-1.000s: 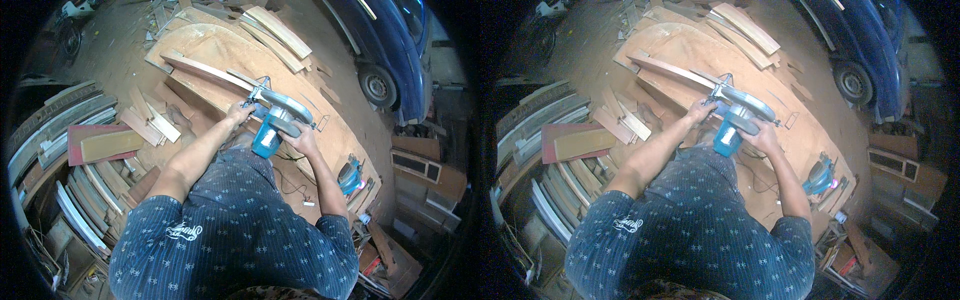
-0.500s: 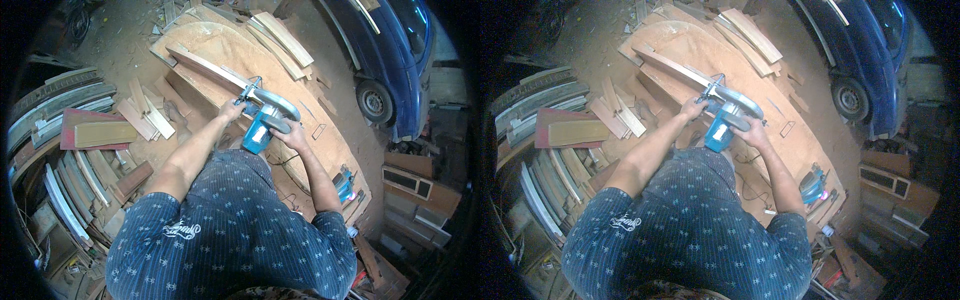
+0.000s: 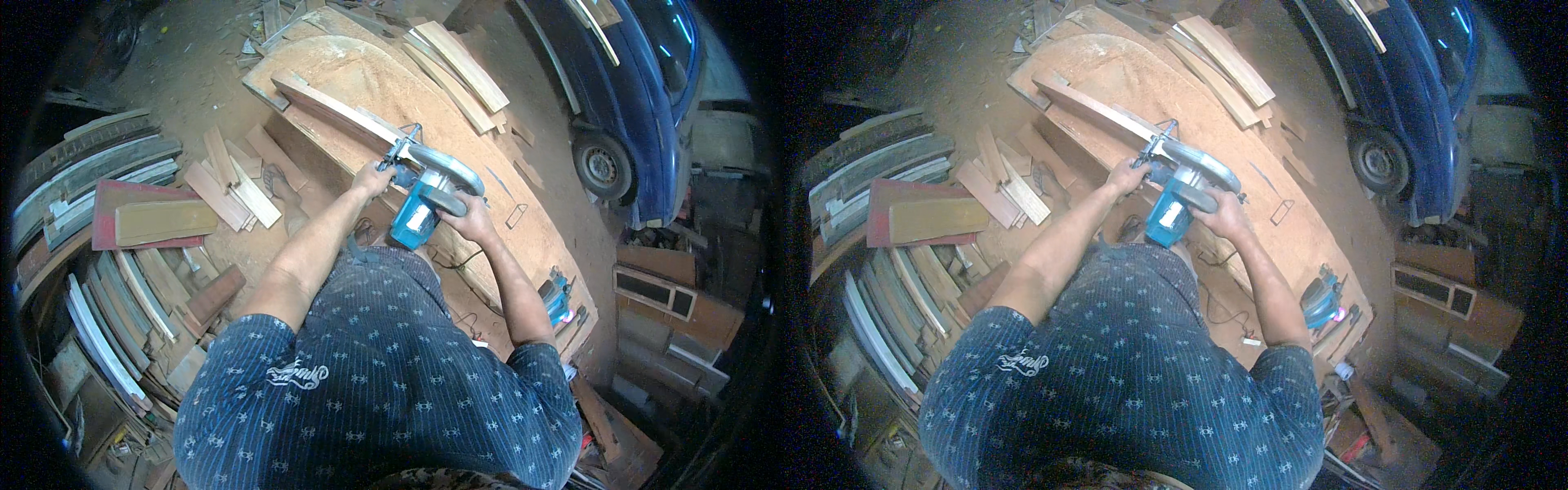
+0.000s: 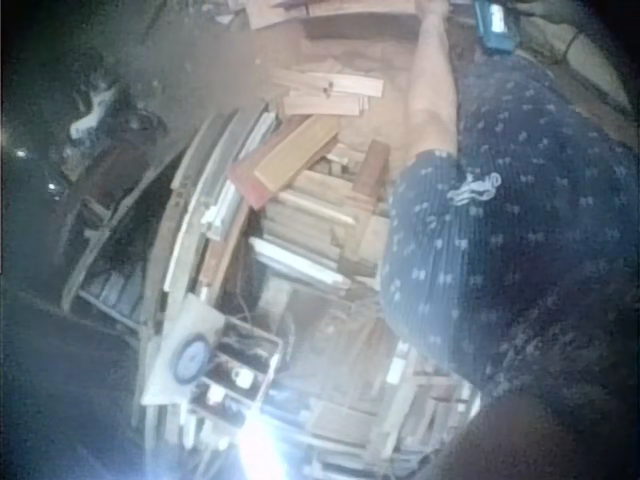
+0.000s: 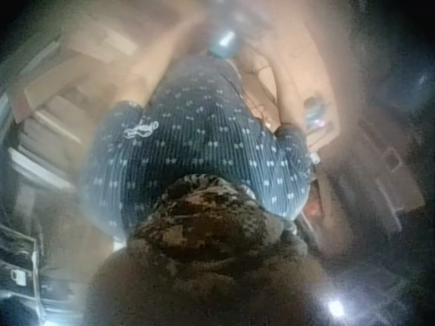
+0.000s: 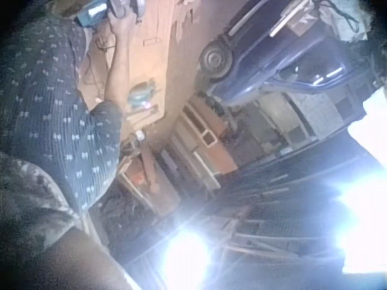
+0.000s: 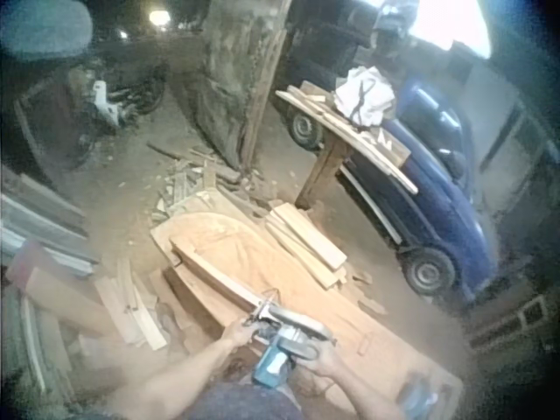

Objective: The person uses a circular saw to cut several pieces of wood on a workbench. They handle the wood pieces, align them, and make cuts, occasionally inspecting the results. The person also uses a hammer to tap a small piece of wood.

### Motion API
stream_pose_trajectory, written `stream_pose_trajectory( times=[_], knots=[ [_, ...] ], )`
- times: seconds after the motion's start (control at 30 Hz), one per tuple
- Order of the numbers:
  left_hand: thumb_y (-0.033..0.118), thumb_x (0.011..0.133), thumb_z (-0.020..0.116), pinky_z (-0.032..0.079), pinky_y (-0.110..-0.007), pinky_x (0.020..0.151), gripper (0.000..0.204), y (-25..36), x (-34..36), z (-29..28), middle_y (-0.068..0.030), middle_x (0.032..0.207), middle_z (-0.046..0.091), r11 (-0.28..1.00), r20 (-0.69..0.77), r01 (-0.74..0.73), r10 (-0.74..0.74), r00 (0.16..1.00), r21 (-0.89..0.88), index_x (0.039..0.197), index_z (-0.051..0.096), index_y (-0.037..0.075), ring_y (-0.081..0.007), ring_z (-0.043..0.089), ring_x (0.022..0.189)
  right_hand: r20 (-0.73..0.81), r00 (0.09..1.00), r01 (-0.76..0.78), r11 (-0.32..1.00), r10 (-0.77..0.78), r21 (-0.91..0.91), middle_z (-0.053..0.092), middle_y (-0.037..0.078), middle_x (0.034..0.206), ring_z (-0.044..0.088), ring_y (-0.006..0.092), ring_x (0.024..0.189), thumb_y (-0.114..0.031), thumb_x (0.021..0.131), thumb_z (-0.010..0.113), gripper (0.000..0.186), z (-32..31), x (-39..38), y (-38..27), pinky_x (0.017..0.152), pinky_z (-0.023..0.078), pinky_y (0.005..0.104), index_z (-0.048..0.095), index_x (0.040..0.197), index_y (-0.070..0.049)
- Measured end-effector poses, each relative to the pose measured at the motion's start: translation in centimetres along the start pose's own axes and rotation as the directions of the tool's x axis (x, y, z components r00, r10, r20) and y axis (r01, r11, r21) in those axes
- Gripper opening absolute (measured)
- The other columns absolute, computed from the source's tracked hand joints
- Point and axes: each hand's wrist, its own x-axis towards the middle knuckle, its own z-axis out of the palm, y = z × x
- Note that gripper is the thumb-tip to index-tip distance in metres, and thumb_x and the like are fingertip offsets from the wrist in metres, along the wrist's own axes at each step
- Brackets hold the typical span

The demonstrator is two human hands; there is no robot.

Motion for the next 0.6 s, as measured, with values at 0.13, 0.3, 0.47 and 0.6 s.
stream_pose_trajectory(
  times=[0.13,0.3,0.47,0.6],
  knots=[
    [0.042,0.088,0.068,0.049,-0.033,0.055,0.039,0.2,0.3,-1.0,-0.0069,0.072,0.068,1.0,0.056,0.017,-0.017,0.998,0.005,0.096,0.068,0.004,-0.0156,0.063,0.059,0.043,0.998,-0.05,0.999,0.049,0.012,0.073,0.023,0.103,0.071,0.038,0.099,-0.028,0.076,0.082,0.046,-0.2,0.4,-0.5,0.088,0.054,0.0446,0.072,0.115,-0.005],
    [0.04,0.086,0.068,0.051,-0.035,0.056,0.035,1.3,-0.1,-2.1,-0.0063,0.063,0.065,0.998,0.06,0.055,-0.053,0.997,-0.023,0.087,0.07,0.005,-0.0167,0.063,0.056,0.014,0.998,-0.059,0.998,0.059,-0.025,0.073,0.021,0.103,0.07,0.0388,0.1,-0.026,0.075,0.082,0.044,-0.1,1.1,-1.8,0.088,0.054,0.0453,0.073,0.114,-0.007],
    [0.04,0.086,0.067,0.051,-0.033,0.056,0.033,0.2,1.6,-2.8,-0.0066,0.065,0.066,0.999,0.117,0.039,-0.041,0.992,0.019,0.084,0.069,0.006,-0.0162,0.064,0.058,0.014,0.996,-0.084,0.995,0.085,-0.047,0.073,0.021,0.101,0.07,0.0387,0.098,-0.023,0.074,0.082,0.041,0.4,1.6,-2.5,0.087,0.054,0.0454,0.074,0.11,-0.006],
    [0.039,0.086,0.068,0.051,-0.033,0.056,0.032,-0.6,2.3,-3.0,-0.0064,0.066,0.067,0.999,0.12,0.027,-0.022,0.993,-0.042,0.082,0.069,0.007,-0.0158,0.065,0.057,0.011,0.994,-0.109,0.994,0.109,0.018,0.073,0.02,0.098,0.071,0.0365,0.094,-0.018,0.073,0.082,0.038,-0.5,2.1,-5.4,0.084,0.054,0.0435,0.074,0.108,-0.006]
  ],
)
